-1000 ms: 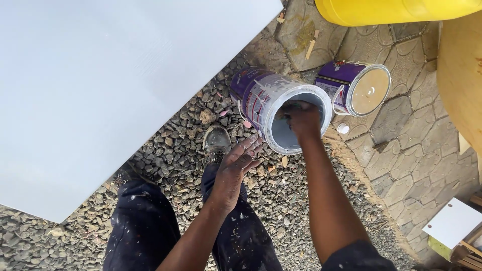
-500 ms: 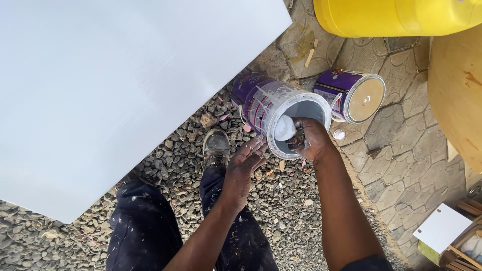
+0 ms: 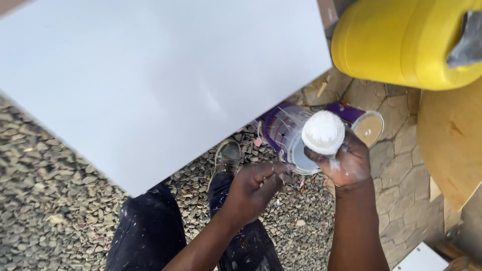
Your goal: Applying white paint to furniture panels using a sponge applicator and a bucket of paint in an outdoor workshop.
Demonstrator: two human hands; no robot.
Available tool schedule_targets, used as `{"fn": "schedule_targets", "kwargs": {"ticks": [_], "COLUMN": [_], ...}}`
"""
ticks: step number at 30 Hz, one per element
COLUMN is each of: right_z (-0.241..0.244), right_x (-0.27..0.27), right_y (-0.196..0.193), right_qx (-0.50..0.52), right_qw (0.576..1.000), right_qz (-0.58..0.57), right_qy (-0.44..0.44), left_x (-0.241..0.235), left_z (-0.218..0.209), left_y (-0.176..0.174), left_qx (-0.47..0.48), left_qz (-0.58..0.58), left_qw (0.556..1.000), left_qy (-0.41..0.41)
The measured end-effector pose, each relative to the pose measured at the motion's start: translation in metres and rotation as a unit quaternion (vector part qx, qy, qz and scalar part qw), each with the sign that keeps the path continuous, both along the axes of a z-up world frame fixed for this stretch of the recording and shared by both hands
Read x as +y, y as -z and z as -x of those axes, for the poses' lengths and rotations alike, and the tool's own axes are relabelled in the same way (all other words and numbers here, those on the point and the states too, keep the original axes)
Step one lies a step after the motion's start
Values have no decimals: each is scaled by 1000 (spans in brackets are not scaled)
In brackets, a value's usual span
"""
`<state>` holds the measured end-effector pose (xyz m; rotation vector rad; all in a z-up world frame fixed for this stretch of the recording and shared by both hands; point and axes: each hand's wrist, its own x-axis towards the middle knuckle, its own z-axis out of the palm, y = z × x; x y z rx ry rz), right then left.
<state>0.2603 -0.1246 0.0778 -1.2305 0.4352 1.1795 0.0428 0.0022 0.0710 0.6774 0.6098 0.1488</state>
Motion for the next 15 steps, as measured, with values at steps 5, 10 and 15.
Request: {"fn": "schedule_targets", "kwargs": {"ticks": [5,10,15], "right_z": [31,83,99], "right_x": [116,206,231], "right_y": [-27,-52,-31], "right_qx": [-133,-423,-633], "right_qw": [990,854,632], "right_qz": [8,183,160], "right_qy": [-55,-242,-416], "left_x": [101,194,231], "left_z": [33,72,96], "left_y": [-57,-51,-40], "left_qx": [-103,1,152], "left_qz": [-198,-342,-381], "left_qw": [961,887,820], "left_qy": [-163,-310,-399]}}
